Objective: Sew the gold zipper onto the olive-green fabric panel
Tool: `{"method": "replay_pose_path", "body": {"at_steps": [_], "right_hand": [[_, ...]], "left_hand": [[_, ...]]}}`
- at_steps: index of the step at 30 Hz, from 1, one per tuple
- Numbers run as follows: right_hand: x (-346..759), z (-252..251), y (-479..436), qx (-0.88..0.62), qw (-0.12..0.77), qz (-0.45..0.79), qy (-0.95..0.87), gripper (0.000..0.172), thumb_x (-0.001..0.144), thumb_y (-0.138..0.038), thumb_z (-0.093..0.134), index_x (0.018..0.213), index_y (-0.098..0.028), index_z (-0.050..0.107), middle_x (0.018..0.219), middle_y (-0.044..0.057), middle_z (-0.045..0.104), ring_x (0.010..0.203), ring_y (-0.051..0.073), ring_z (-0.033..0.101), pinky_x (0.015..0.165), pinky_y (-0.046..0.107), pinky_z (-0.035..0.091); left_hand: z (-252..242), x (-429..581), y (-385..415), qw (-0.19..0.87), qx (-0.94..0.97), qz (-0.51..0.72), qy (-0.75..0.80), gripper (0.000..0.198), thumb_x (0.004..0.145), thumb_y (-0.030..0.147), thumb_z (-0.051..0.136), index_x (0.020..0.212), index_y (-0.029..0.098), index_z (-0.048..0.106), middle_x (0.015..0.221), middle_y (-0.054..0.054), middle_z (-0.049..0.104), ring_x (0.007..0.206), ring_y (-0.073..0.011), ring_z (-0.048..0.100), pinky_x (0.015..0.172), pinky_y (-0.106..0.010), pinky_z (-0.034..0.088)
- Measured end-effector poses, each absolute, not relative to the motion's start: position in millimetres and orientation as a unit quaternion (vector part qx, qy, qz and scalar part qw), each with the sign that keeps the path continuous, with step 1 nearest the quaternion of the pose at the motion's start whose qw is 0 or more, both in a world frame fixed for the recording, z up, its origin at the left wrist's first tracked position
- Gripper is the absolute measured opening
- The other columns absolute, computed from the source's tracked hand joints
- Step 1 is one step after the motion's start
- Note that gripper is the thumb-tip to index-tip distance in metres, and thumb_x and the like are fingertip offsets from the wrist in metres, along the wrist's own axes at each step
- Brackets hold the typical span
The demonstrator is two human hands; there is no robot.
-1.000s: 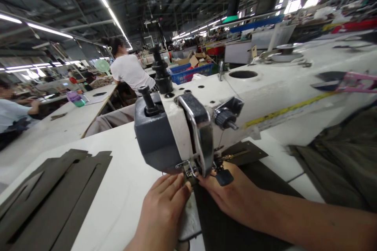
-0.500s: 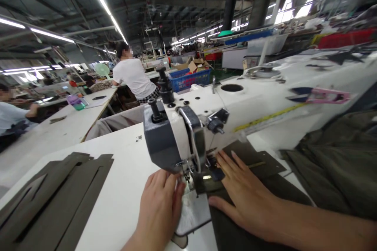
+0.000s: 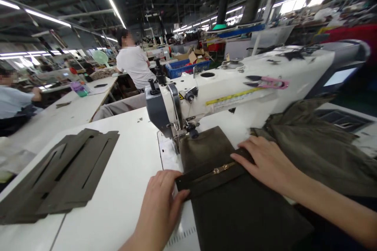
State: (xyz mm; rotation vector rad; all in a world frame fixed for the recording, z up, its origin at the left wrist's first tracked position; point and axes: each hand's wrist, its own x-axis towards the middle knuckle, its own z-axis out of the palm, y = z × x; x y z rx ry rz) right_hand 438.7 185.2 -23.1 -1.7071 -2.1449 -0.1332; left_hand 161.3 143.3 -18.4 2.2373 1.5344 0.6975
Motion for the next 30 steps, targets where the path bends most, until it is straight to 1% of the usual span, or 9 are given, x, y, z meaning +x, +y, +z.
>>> {"method": "replay_pose_path", "body": {"at_steps": [5, 9, 12, 14, 16, 20, 23, 26, 30], "right_hand": [[434.7, -15.6, 163.7, -0.595, 0.264, 0.261, -0.713, 0.022, 0.087, -0.034, 0.042, 0.076, -0.016, 0.05, 0.071, 0.002, 0.054, 0.066, 0.015, 0.051, 0.061, 0.027, 0.037], [422.7, -8.3, 147.9, -0.547, 0.268, 0.312, -0.729, 0.018, 0.089, -0.028, 0.043, 0.079, -0.016, 0.053, 0.075, 0.001, 0.055, 0.069, 0.013, 0.051, 0.063, 0.025, 0.036], [425.0, -5.0, 146.4, -0.521, 0.289, 0.242, -0.766, 0.008, 0.083, -0.023, 0.054, 0.085, -0.016, 0.055, 0.086, 0.002, 0.055, 0.079, 0.014, 0.051, 0.072, 0.027, 0.039], [432.5, 4.2, 154.1, -0.506, 0.352, 0.135, -0.776, 0.01, 0.083, -0.022, 0.055, 0.091, -0.016, 0.055, 0.091, 0.003, 0.054, 0.082, 0.015, 0.05, 0.075, 0.027, 0.039], [444.0, 21.6, 169.3, -0.488, 0.443, -0.022, -0.752, 0.011, 0.085, -0.023, 0.053, 0.093, -0.016, 0.053, 0.092, 0.005, 0.053, 0.084, 0.016, 0.05, 0.078, 0.028, 0.04], [472.6, 66.1, 212.0, -0.483, 0.519, -0.287, -0.644, 0.033, 0.077, -0.034, 0.064, 0.098, -0.013, 0.05, 0.102, 0.012, 0.049, 0.1, 0.025, 0.044, 0.087, 0.037, 0.036], [487.3, 85.9, 239.6, -0.522, 0.458, -0.256, -0.672, 0.047, 0.068, -0.037, 0.072, 0.099, -0.011, 0.048, 0.096, 0.011, 0.05, 0.092, 0.024, 0.047, 0.081, 0.034, 0.039], [487.5, 87.1, 250.3, -0.52, 0.391, -0.203, -0.731, 0.031, 0.076, -0.031, 0.064, 0.094, -0.012, 0.047, 0.089, 0.008, 0.051, 0.083, 0.02, 0.049, 0.075, 0.028, 0.04], [475.2, 65.5, 229.9, -0.601, 0.331, -0.188, -0.703, 0.025, 0.086, -0.024, 0.046, 0.105, -0.008, 0.046, 0.084, 0.013, 0.056, 0.073, 0.024, 0.054, 0.063, 0.031, 0.04]], "left_hand": [[-11.1, 157.4, 122.0, 0.355, 0.689, 0.286, 0.564, 0.02, 0.086, 0.04, 0.045, 0.086, 0.021, 0.05, 0.074, 0.0, 0.06, 0.072, -0.0173, 0.059, 0.064, -0.026, 0.046], [-12.6, 128.1, 109.3, 0.343, 0.646, 0.309, 0.608, 0.029, 0.084, 0.048, 0.044, 0.094, 0.022, 0.049, 0.068, 0.001, 0.059, 0.063, -0.0165, 0.059, 0.058, -0.024, 0.049], [-10.1, 105.4, 109.8, 0.119, 0.717, 0.293, 0.621, 0.039, 0.081, 0.051, 0.046, 0.107, 0.022, 0.05, 0.088, -0.005, 0.063, 0.075, -0.0221, 0.061, 0.064, -0.032, 0.051], [-7.6, 103.8, 113.9, -0.06, 0.763, 0.292, 0.574, 0.046, 0.082, 0.049, 0.045, 0.12, 0.024, 0.048, 0.106, -0.008, 0.059, 0.091, -0.0267, 0.059, 0.074, -0.039, 0.049], [-6.1, 116.6, 120.0, -0.133, 0.801, 0.287, 0.508, 0.046, 0.083, 0.047, 0.047, 0.125, 0.029, 0.045, 0.113, -0.007, 0.055, 0.1, -0.0263, 0.055, 0.079, -0.039, 0.047], [-4.1, 164.2, 134.8, -0.053, 0.856, 0.242, 0.454, 0.032, 0.076, 0.037, 0.062, 0.107, 0.031, 0.058, 0.109, -0.004, 0.057, 0.096, -0.0234, 0.055, 0.079, -0.035, 0.045], [0.4, 190.3, 145.3, 0.076, 0.848, 0.178, 0.492, 0.015, 0.076, 0.022, 0.059, 0.09, 0.024, 0.062, 0.095, -0.004, 0.061, 0.089, -0.0228, 0.057, 0.078, -0.039, 0.042], [5.2, 198.3, 153.4, 0.193, 0.826, 0.148, 0.509, 0.007, 0.077, 0.014, 0.053, 0.078, 0.018, 0.059, 0.084, -0.004, 0.06, 0.082, -0.0208, 0.056, 0.075, -0.036, 0.04], [9.1, 197.2, 156.0, 0.238, 0.819, 0.16, 0.498, 0.01, 0.079, 0.014, 0.05, 0.07, 0.017, 0.054, 0.081, -0.004, 0.057, 0.08, -0.0192, 0.053, 0.073, -0.032, 0.039]]}}
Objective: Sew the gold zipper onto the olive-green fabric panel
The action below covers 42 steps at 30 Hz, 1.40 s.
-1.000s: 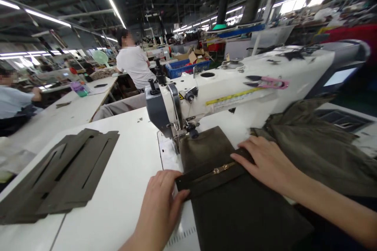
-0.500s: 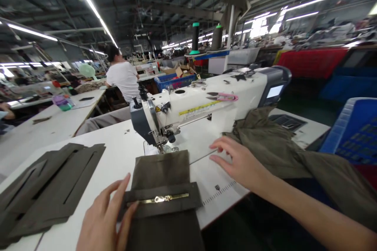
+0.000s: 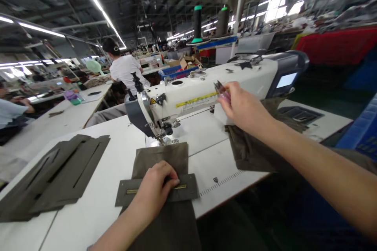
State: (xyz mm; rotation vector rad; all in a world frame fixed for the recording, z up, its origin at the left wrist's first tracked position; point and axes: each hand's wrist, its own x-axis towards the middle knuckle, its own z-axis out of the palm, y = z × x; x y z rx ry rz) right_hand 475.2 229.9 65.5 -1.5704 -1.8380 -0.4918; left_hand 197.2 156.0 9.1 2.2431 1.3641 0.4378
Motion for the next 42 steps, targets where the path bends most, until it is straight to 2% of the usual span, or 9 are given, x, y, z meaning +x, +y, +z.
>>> {"method": "replay_pose_path", "body": {"at_steps": [2, 6, 10, 12, 16, 21, 28, 34, 42], "right_hand": [[468.3, 45.7, 208.7, -0.611, 0.308, -0.181, -0.707, 0.025, 0.089, -0.019, 0.035, 0.107, -0.007, 0.048, 0.083, 0.014, 0.058, 0.068, 0.024, 0.056, 0.059, 0.031, 0.04], [452.4, 1.3, 164.2, -0.463, 0.318, -0.112, -0.82, 0.029, 0.091, -0.013, 0.03, 0.109, -0.011, 0.053, 0.093, 0.01, 0.058, 0.079, 0.018, 0.057, 0.067, 0.027, 0.043], [434.7, -25.1, 136.6, -0.443, 0.334, 0.048, -0.831, 0.026, 0.094, -0.025, 0.037, 0.107, -0.016, 0.057, 0.09, 0.007, 0.054, 0.075, 0.015, 0.054, 0.067, 0.026, 0.044], [427.7, -30.4, 130.5, -0.444, 0.335, 0.099, -0.825, 0.027, 0.094, -0.029, 0.038, 0.107, -0.017, 0.058, 0.091, 0.007, 0.052, 0.074, 0.014, 0.053, 0.066, 0.027, 0.044], [417.1, -33.6, 126.6, -0.448, 0.329, 0.149, -0.818, 0.025, 0.093, -0.027, 0.038, 0.104, -0.017, 0.058, 0.09, 0.007, 0.05, 0.075, 0.015, 0.051, 0.066, 0.027, 0.042], [405.8, -31.2, 127.0, -0.457, 0.297, 0.193, -0.816, 0.011, 0.088, -0.021, 0.046, 0.092, -0.015, 0.055, 0.089, 0.005, 0.051, 0.08, 0.017, 0.05, 0.069, 0.029, 0.039], [402.6, -16.6, 136.7, -0.465, 0.267, 0.219, -0.815, 0.003, 0.083, -0.017, 0.055, 0.085, -0.016, 0.054, 0.085, 0.001, 0.053, 0.08, 0.015, 0.05, 0.069, 0.027, 0.034], [400.2, -6.0, 149.5, -0.465, 0.242, 0.293, -0.799, 0.008, 0.075, -0.016, 0.062, 0.08, -0.016, 0.056, 0.081, -0.001, 0.056, 0.076, 0.013, 0.051, 0.067, 0.024, 0.034], [395.8, 2.8, 159.2, -0.463, 0.21, 0.368, -0.778, 0.008, 0.074, -0.021, 0.064, 0.078, -0.016, 0.061, 0.078, -0.001, 0.058, 0.073, 0.012, 0.052, 0.063, 0.022, 0.035]], "left_hand": [[10.9, 196.8, 154.2, 0.236, 0.813, 0.154, 0.509, 0.011, 0.08, 0.015, 0.047, 0.071, 0.017, 0.052, 0.079, -0.004, 0.056, 0.078, -0.019, 0.052, 0.072, -0.031, 0.039], [13.7, 197.3, 148.9, 0.223, 0.809, 0.143, 0.525, 0.014, 0.086, 0.018, 0.041, 0.075, 0.018, 0.05, 0.076, -0.003, 0.056, 0.074, -0.0187, 0.052, 0.068, -0.031, 0.039], [12.8, 199.4, 147.0, 0.197, 0.834, 0.149, 0.493, 0.011, 0.083, 0.021, 0.054, 0.093, 0.02, 0.056, 0.09, -0.002, 0.058, 0.087, -0.0199, 0.053, 0.078, -0.034, 0.037], [11.2, 200.6, 148.0, 0.192, 0.844, 0.138, 0.482, 0.011, 0.08, 0.018, 0.059, 0.089, 0.021, 0.057, 0.092, -0.001, 0.058, 0.09, -0.0199, 0.052, 0.08, -0.034, 0.036], [9.4, 203.0, 149.5, 0.21, 0.842, 0.14, 0.477, 0.009, 0.082, 0.012, 0.052, 0.075, 0.018, 0.053, 0.086, -0.001, 0.055, 0.086, -0.0183, 0.051, 0.078, -0.034, 0.035], [10.1, 206.5, 146.4, 0.241, 0.84, 0.177, 0.452, 0.012, 0.085, 0.011, 0.044, 0.075, 0.017, 0.046, 0.086, -0.002, 0.054, 0.084, -0.0173, 0.049, 0.079, -0.033, 0.035], [6.9, 204.9, 150.7, 0.285, 0.821, 0.184, 0.459, 0.013, 0.089, 0.018, 0.039, 0.078, 0.018, 0.046, 0.084, -0.002, 0.051, 0.081, -0.0163, 0.047, 0.074, -0.03, 0.035], [7.8, 201.3, 151.2, 0.304, 0.817, 0.188, 0.454, 0.013, 0.089, 0.02, 0.04, 0.078, 0.018, 0.046, 0.084, -0.002, 0.051, 0.08, -0.0154, 0.047, 0.073, -0.029, 0.035], [10.3, 202.7, 153.2, 0.318, 0.815, 0.2, 0.441, 0.016, 0.09, 0.023, 0.039, 0.076, 0.018, 0.046, 0.085, -0.002, 0.05, 0.08, -0.0153, 0.047, 0.074, -0.028, 0.035]]}}
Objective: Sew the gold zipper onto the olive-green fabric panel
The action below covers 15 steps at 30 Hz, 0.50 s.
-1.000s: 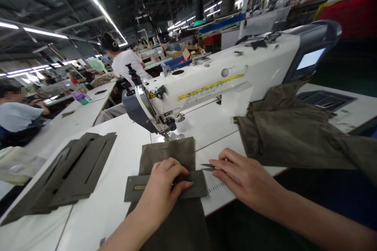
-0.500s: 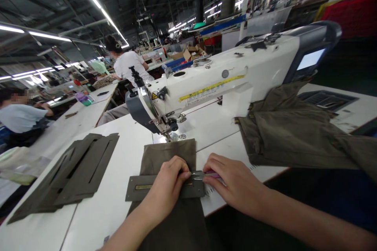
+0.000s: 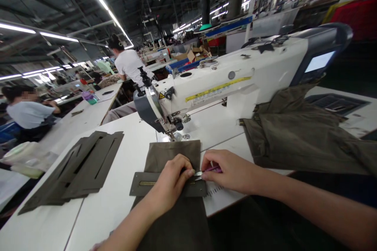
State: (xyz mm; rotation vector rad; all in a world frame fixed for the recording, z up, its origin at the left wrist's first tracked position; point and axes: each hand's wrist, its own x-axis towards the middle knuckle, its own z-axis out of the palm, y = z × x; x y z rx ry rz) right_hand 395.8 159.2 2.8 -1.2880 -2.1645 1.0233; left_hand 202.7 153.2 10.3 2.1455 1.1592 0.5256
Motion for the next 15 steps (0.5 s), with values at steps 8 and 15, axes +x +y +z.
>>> {"method": "replay_pose_path", "body": {"at_steps": [8, 15], "right_hand": [[386.5, 1.4, 152.6, -0.476, 0.216, 0.319, -0.791, 0.008, 0.073, -0.017, 0.063, 0.08, -0.017, 0.058, 0.081, -0.001, 0.057, 0.077, 0.013, 0.052, 0.068, 0.024, 0.034], [383.8, -11.3, 155.6, -0.445, 0.247, 0.308, -0.803, 0.011, 0.072, -0.017, 0.065, 0.079, -0.016, 0.056, 0.079, -0.001, 0.054, 0.075, 0.013, 0.05, 0.067, 0.024, 0.033]], "left_hand": [[5.3, 201.0, 151.6, 0.313, 0.809, 0.212, 0.449, 0.016, 0.089, 0.021, 0.04, 0.074, 0.017, 0.045, 0.084, -0.002, 0.05, 0.08, -0.0156, 0.046, 0.074, -0.029, 0.034], [0.6, 201.7, 151.9, 0.304, 0.808, 0.224, 0.451, 0.014, 0.089, 0.019, 0.042, 0.075, 0.018, 0.046, 0.083, -0.001, 0.05, 0.079, -0.015, 0.045, 0.074, -0.028, 0.033]]}}
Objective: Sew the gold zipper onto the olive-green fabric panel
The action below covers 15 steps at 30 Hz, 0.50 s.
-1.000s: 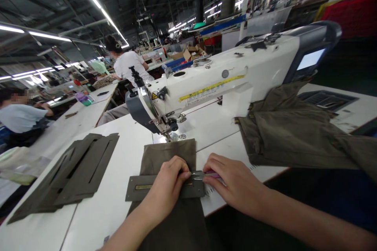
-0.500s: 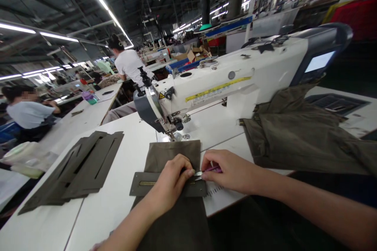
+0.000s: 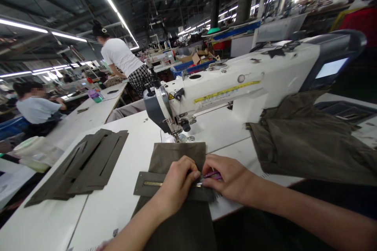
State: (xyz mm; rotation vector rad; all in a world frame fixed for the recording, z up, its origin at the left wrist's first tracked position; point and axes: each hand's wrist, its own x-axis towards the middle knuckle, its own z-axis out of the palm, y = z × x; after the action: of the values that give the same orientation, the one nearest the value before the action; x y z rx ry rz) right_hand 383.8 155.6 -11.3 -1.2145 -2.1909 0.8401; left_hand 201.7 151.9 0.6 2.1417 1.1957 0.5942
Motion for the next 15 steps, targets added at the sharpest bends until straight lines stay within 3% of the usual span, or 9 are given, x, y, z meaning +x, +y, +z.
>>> {"method": "replay_pose_path", "body": {"at_steps": [10, 15], "right_hand": [[387.4, -9.0, 157.7, -0.455, 0.226, 0.32, -0.8, 0.007, 0.074, -0.018, 0.063, 0.078, -0.016, 0.058, 0.08, 0.0, 0.057, 0.076, 0.013, 0.052, 0.067, 0.024, 0.034], [416.2, -7.7, 164.5, -0.479, 0.281, 0.305, -0.774, 0.014, 0.082, -0.029, 0.054, 0.086, -0.016, 0.057, 0.079, 0.003, 0.056, 0.072, 0.014, 0.052, 0.064, 0.025, 0.038]], "left_hand": [[-4.4, 199.5, 156.9, 0.331, 0.789, 0.247, 0.455, 0.015, 0.088, 0.024, 0.042, 0.075, 0.017, 0.046, 0.082, -0.002, 0.049, 0.078, -0.0156, 0.045, 0.073, -0.028, 0.035], [14.7, 188.4, 137.8, 0.362, 0.727, 0.326, 0.483, 0.022, 0.091, 0.035, 0.036, 0.078, 0.019, 0.045, 0.084, -0.003, 0.055, 0.079, -0.0153, 0.051, 0.074, -0.027, 0.041]]}}
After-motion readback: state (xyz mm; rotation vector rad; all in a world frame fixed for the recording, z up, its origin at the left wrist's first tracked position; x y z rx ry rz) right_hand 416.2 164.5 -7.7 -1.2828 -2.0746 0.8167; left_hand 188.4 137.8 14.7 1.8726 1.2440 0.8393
